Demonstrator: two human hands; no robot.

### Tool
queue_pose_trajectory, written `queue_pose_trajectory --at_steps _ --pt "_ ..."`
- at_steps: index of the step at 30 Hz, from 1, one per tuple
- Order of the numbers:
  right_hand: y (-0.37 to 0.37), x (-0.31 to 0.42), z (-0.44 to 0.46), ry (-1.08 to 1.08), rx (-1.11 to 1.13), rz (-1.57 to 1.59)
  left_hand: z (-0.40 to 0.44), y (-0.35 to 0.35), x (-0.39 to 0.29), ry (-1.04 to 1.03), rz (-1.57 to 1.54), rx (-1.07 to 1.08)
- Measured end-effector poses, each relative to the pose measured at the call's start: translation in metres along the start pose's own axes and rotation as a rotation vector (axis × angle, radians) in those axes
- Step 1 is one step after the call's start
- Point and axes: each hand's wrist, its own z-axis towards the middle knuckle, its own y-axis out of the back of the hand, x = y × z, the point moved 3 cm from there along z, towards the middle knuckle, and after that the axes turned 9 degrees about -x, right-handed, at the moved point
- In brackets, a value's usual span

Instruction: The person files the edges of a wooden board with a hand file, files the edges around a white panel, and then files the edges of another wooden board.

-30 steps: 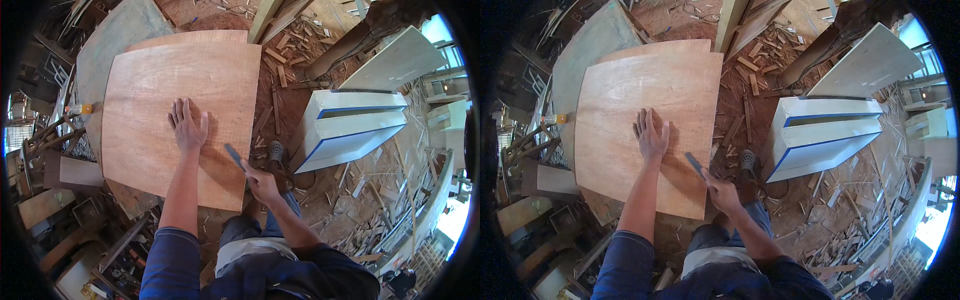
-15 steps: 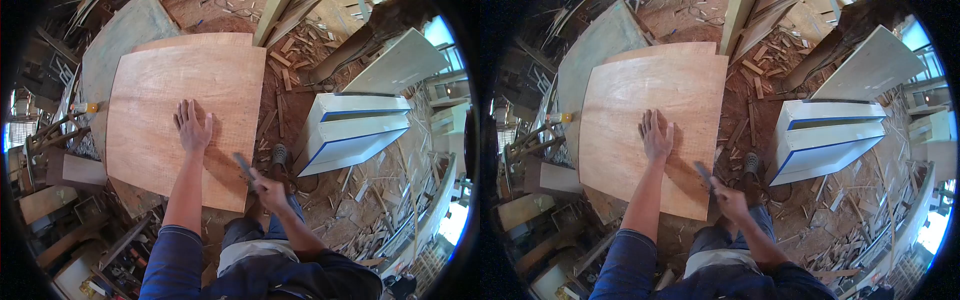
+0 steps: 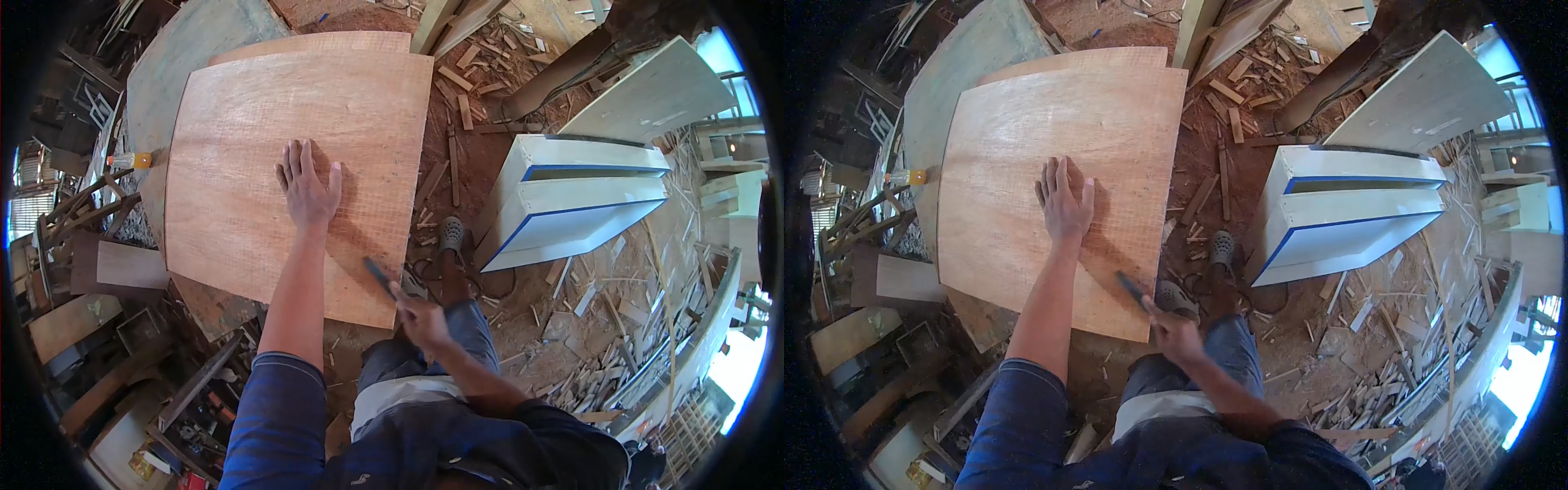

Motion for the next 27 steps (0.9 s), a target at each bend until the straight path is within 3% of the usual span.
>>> queue_pose_trajectory --at_steps 2,6,12,16,22,26,27 --pt "-0.010 0.028 0.014 0.003 0.104 -0.035 0.008 -0.002 -0.002 -0.007 -0.014 -0.028" --pt "0.018 0.010 0.000 -0.053 -0.057 0.101 0.005 -0.001 0.000 -0.006 -0.036 -0.025" --pt "-0.020 0.025 -0.012 0.031 0.139 -0.031 0.005 0.000 -0.001 0.002 -0.025 -0.016" --pt "0.008 0.005 -0.022 -0.177 0.054 0.134 0.005 0.000 0.001 0.010 -0.037 -0.005" --pt "-0.028 0.027 -0.024 0.040 0.113 0.057 0.005 0.001 -0.001 0.010 -0.037 -0.037" --pt "0.001 0.010 -0.039 -0.152 0.125 0.099 0.007 0.000 0.000 0.025 -0.044 -0.016" --pt "-0.003 0.009 -0.043 -0.106 0.123 0.076 0.006 0.000 0.000 0.029 -0.045 -0.017"
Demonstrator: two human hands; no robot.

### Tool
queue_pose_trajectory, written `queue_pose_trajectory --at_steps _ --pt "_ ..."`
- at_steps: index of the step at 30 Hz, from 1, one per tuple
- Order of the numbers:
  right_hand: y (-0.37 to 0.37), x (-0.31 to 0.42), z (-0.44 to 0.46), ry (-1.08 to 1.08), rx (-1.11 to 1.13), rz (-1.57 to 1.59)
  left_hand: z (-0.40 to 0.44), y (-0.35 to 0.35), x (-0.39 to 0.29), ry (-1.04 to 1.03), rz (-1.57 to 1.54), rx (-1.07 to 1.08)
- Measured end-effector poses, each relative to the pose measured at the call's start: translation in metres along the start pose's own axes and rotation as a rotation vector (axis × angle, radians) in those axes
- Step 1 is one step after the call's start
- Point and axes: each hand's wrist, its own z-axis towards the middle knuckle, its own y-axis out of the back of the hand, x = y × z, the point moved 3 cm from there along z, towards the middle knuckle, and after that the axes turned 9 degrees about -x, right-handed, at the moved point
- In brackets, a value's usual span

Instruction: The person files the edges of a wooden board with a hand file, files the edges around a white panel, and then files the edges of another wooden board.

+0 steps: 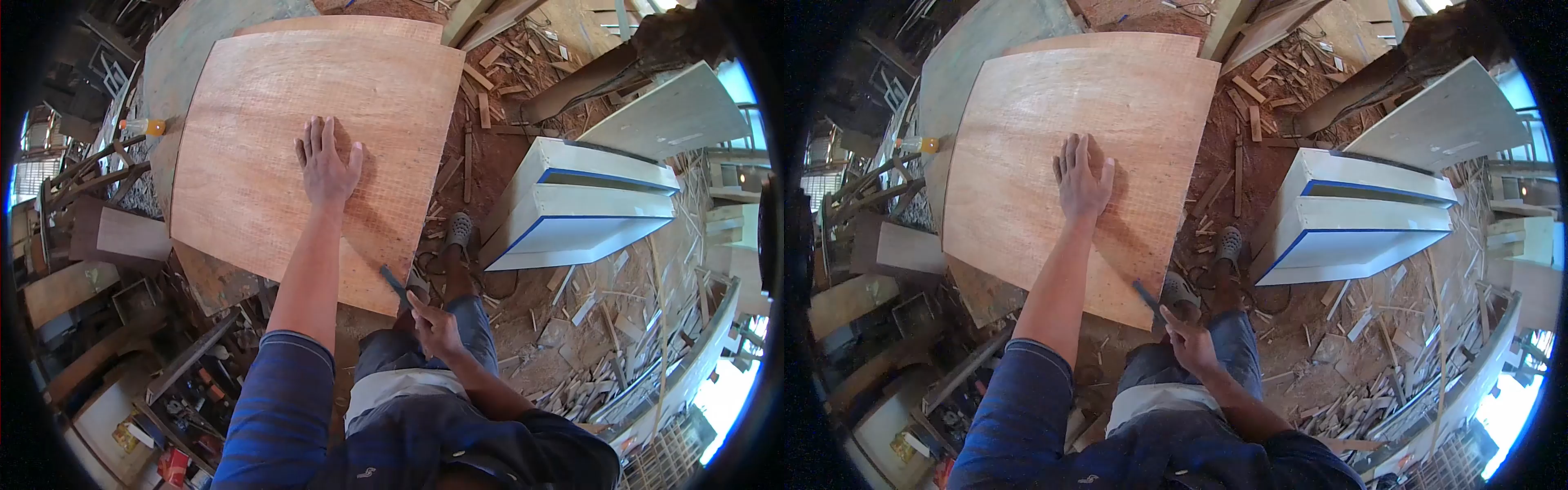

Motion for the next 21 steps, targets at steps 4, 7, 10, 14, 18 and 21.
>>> queue_pose_trajectory --at_steps 4,7,10,14,18,21 --pt "-0.040 -0.001 -0.013 0.211 0.066 -0.064 -0.003 0.001 0.001 -0.013 0.002 -0.043" --pt "-0.040 0.014 -0.011 0.117 0.154 -0.031 -0.002 0.001 0.002 -0.014 0.010 -0.041" --pt "-0.023 0.000 -0.026 -0.020 0.062 0.044 -0.004 0.000 0.004 -0.013 -0.002 -0.036" --pt "-0.013 0.002 -0.008 0.107 0.176 -0.011 -0.001 -0.001 0.000 0.006 -0.011 -0.038" --pt "0.027 0.027 0.021 0.219 0.105 -0.078 -0.003 0.002 0.003 -0.005 0.010 -0.026" --pt "0.068 0.007 0.040 0.274 0.086 -0.359 -0.007 0.001 0.003 -0.011 0.045 -0.015"
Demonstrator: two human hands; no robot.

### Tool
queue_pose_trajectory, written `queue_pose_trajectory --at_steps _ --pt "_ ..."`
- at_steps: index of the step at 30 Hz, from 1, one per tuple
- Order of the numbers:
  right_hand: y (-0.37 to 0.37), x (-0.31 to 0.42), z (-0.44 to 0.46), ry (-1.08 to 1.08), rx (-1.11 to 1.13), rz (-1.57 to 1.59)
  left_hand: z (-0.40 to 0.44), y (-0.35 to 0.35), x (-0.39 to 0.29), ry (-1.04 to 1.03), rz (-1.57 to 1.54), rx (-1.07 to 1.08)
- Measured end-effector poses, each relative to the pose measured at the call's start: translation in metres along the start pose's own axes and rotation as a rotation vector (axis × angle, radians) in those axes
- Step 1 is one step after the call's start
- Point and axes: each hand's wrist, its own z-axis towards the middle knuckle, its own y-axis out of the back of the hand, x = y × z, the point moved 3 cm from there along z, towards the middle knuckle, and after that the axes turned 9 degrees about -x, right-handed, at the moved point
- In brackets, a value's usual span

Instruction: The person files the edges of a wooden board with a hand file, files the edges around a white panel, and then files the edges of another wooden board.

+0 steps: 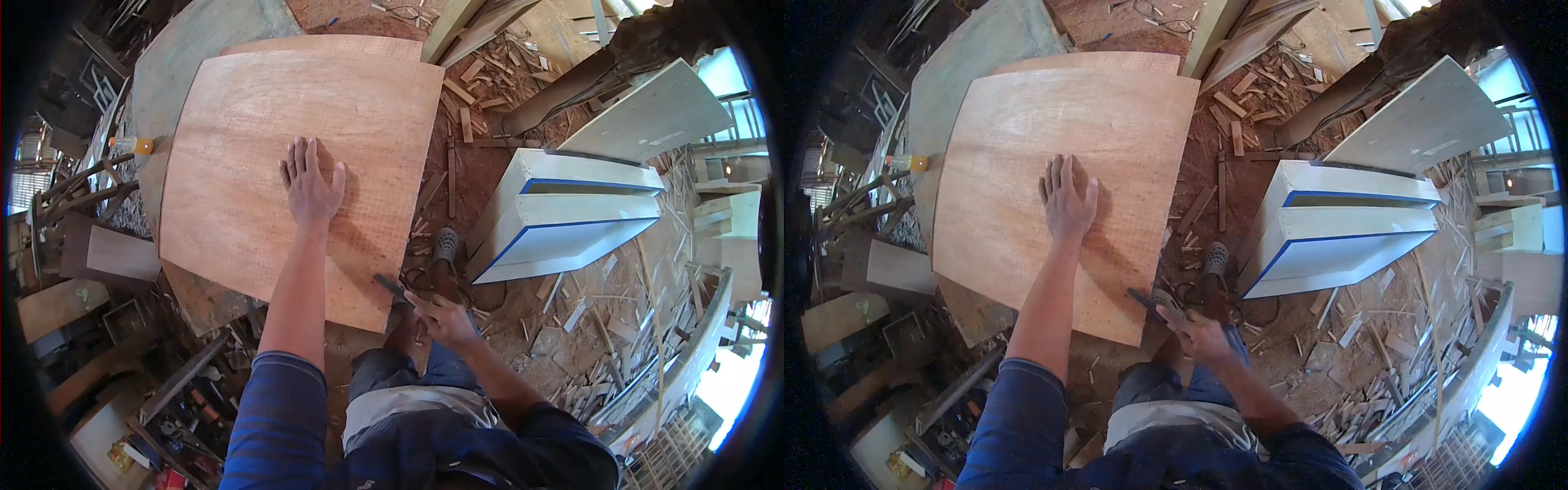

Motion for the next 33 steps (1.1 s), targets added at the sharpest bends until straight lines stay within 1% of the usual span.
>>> queue_pose_trajectory --at_steps 1,4,6,9,11,13,16,17,19,22,23,25,26,29,32,33 --pt "0.005 -0.011 0.008 0.023 0.032 -0.114 0.004 0.000 -0.001 -0.005 0.013 -0.002" --pt "0.013 -0.024 0.046 0.132 -0.002 -0.252 0.004 0.000 -0.002 -0.010 -0.020 -0.013" --pt "0.026 -0.027 0.103 0.101 -0.093 -0.320 0.004 -0.003 0.001 -0.021 -0.004 -0.015" --pt "0.062 -0.015 0.177 0.175 -0.181 -0.292 0.005 -0.004 0.000 -0.019 -0.025 -0.013" --pt "0.075 -0.020 0.175 0.257 -0.167 -0.281 0.007 0.000 0.000 -0.013 -0.041 -0.007" --pt "0.088 -0.041 0.152 0.317 -0.179 -0.232 0.008 0.000 -0.001 -0.006 -0.054 0.009" --pt "0.103 -0.061 0.159 0.258 -0.156 -0.289 0.010 0.001 -0.002 -0.026 -0.035 0.020" --pt "0.099 -0.068 0.177 0.261 -0.178 -0.288 0.008 0.001 -0.002 -0.031 -0.023 0.032" --pt "0.101 -0.057 0.243 0.275 -0.239 -0.290 0.009 -0.002 -0.001 -0.051 -0.003 0.037" --pt "0.108 -0.056 0.289 0.325 -0.260 -0.353 0.010 -0.001 -0.001 -0.068 -0.016 0.043" --pt "0.112 -0.061 0.282 0.325 -0.228 -0.390 0.012 0.001 -0.003 -0.061 -0.016 0.052" --pt "0.134 -0.071 0.240 0.288 -0.176 -0.304 0.014 0.003 -0.005 -0.047 -0.018 0.084" --pt "0.141 -0.074 0.235 0.279 -0.144 -0.259 0.020 0.003 -0.006 -0.061 -0.015 0.091" --pt "0.147 -0.093 0.255 0.269 -0.135 -0.314 0.017 0.003 -0.007 -0.070 0.013 0.133" --pt "0.145 -0.086 0.326 0.325 -0.275 -0.270 0.017 0.003 -0.007 -0.082 0.024 0.174" --pt "0.150 -0.084 0.333 0.337 -0.260 -0.291 0.019 0.002 -0.007 -0.088 0.031 0.182"
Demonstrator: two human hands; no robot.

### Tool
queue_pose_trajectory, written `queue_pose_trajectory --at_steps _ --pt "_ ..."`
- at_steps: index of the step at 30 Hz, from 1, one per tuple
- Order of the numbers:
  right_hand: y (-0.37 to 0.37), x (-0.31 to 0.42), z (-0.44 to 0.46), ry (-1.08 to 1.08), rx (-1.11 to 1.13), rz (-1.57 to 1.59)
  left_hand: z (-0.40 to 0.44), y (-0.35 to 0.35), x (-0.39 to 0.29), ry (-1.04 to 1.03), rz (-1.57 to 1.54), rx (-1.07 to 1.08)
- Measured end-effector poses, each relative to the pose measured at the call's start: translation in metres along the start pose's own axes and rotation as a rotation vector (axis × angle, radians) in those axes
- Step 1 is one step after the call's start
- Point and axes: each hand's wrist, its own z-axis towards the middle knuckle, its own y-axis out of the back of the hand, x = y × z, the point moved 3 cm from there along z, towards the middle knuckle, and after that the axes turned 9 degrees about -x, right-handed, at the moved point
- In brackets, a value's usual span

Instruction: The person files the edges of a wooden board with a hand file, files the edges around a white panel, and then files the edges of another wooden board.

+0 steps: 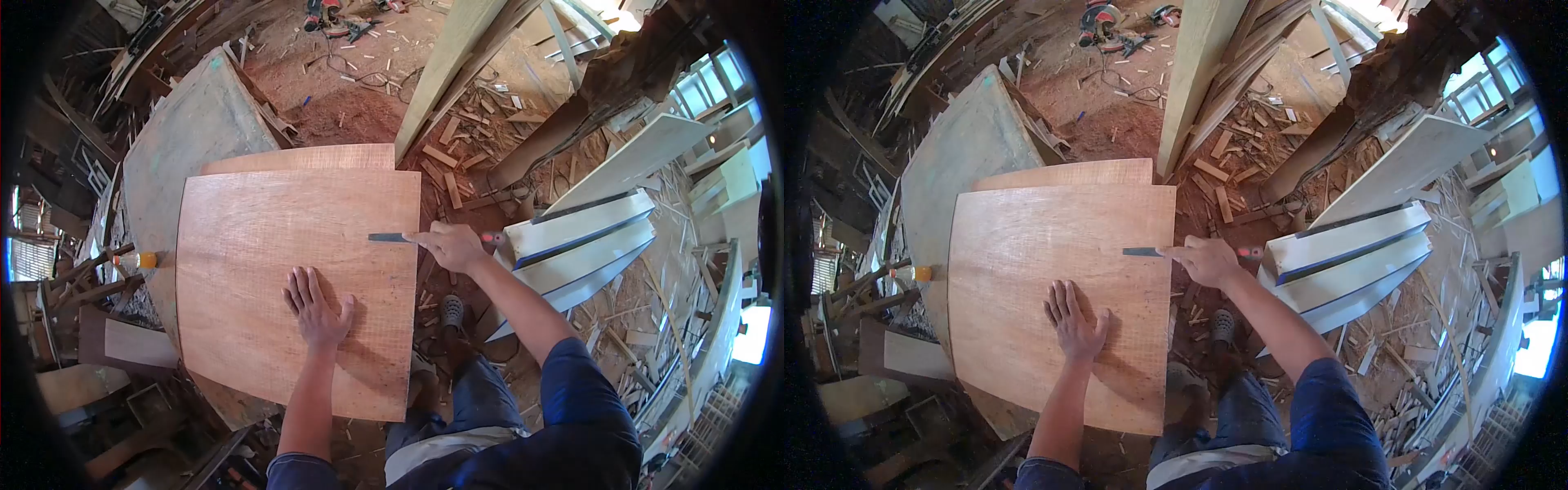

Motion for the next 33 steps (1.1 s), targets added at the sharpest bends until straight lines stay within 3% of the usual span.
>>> queue_pose_trajectory --at_steps 6,10,19,21,28,33 --pt "0.037 -0.031 -0.041 -0.029 0.229 -0.046 0.004 -0.006 0.001 -0.008 0.039 0.071" --pt "0.010 -0.035 0.021 0.125 0.111 -0.001 0.005 -0.003 -0.001 -0.051 0.077 0.117" --pt "0.036 -0.063 0.019 0.091 0.309 -0.066 0.009 -0.012 0.003 -0.064 0.055 0.136" --pt "0.010 -0.056 0.049 0.247 0.156 0.009 0.008 -0.009 0.001 -0.069 0.052 0.141" --pt "0.040 -0.082 0.031 0.186 0.204 0.007 0.016 -0.009 0.003 -0.065 0.043 0.151" --pt "0.014 -0.077 0.084 0.262 0.183 0.009 0.017 -0.008 0.002 -0.060 0.032 0.156"
